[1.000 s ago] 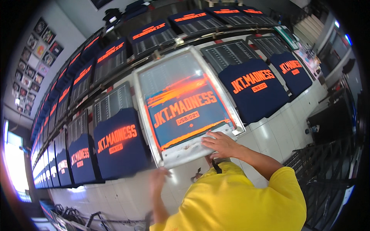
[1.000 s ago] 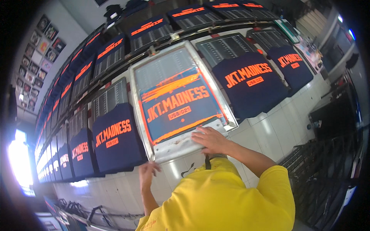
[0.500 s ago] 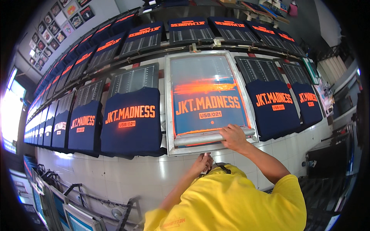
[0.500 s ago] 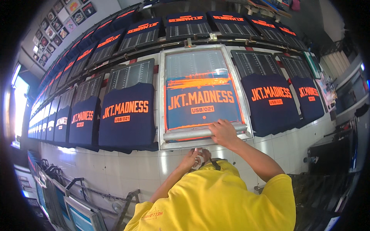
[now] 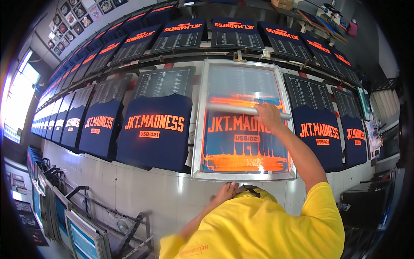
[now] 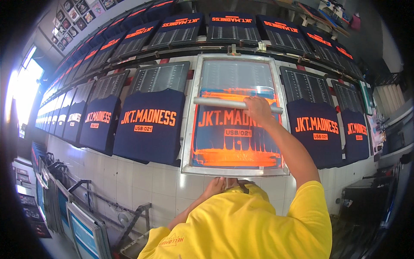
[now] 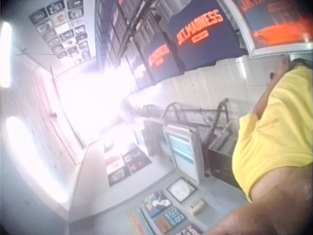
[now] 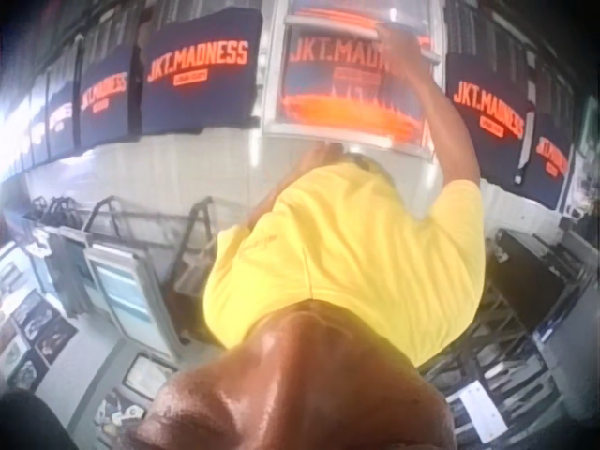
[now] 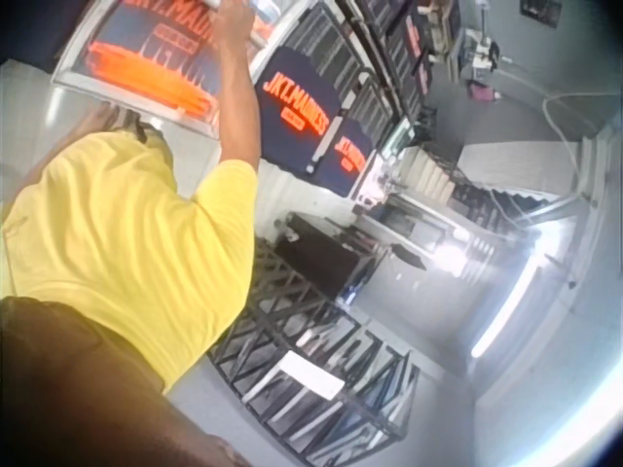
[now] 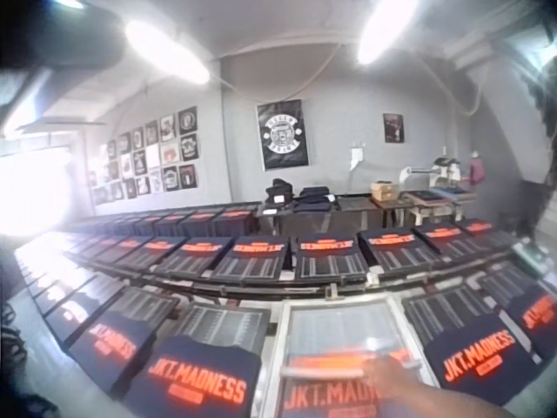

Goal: The person performs screen printing on shirts by lowering a screen frame onto each garment, applying orange ink with a squeegee, and lifting the frame to move to the next shirt in a production line.

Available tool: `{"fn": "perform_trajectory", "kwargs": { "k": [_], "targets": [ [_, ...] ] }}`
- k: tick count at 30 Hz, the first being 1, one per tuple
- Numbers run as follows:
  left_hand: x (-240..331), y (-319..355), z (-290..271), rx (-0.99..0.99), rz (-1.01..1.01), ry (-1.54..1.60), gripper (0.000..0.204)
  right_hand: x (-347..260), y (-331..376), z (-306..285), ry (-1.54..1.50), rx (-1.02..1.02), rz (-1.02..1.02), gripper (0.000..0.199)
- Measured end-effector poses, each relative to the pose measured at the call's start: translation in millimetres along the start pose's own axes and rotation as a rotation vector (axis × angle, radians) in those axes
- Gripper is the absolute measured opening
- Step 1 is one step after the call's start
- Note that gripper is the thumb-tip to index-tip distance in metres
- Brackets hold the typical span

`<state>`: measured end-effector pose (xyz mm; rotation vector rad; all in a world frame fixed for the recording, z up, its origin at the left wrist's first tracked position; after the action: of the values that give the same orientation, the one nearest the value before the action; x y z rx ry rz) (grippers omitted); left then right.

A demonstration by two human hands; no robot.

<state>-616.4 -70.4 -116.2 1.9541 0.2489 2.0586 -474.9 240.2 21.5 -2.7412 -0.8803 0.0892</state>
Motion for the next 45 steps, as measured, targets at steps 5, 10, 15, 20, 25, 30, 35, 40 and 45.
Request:
{"fn": "perform_trajectory", "kwargs": {
  "k": [5,10,15,20,25,30,35,40,45],
  "targets": [
    [-9,-1,-2,-0.048,-0.126,0.127,0.046,15,-31,17,-0.013,0.047,-0.024,0.033],
    [-22,-2,-1,-0.058,-0.114,0.153,0.046,19,-46,25,-0.006,0.021,-0.048,0.027],
    [-16,1,-5,-0.053,-0.1,0.121,0.048,3,-41,13,-0.026,-0.151,-0.059,0.022],
    [-29,-3,-4,-0.073,-0.095,0.123,0.048,-18,4,6,-0.018,-0.182,-0.145,0.023],
    [-50,-10,-7,-0.055,-0.05,0.071,0.048,-59,82,-12,-0.043,-0.164,-0.226,0.025],
    [-50,-10,-6,-0.107,-0.169,0.212,0.044,-77,134,-39,-0.066,-0.105,-0.236,0.027],
    [-35,-5,-1,-0.107,-0.23,0.342,0.041,-33,118,-35,-0.043,-0.057,-0.122,0.026],
    [-5,-1,-6,-0.111,-0.22,0.2,0.043,12,54,-21,-0.015,0.051,-0.006,0.024],
    [-9,-1,-9,-0.071,-0.127,0.113,0.045,38,4,12,0.042,-0.035,0.02,0.023]
  ]
}}
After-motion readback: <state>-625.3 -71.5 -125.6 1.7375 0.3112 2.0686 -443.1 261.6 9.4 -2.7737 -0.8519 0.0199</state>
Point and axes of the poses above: each hand's wrist, its own y-axis away from the middle knuckle, its own z-axis out of the palm, x = y × z, the point moved 5 cm from there along -y, towards the middle knuckle, and after that the axes turned 11 degrees about y, right-handed, at the moved point
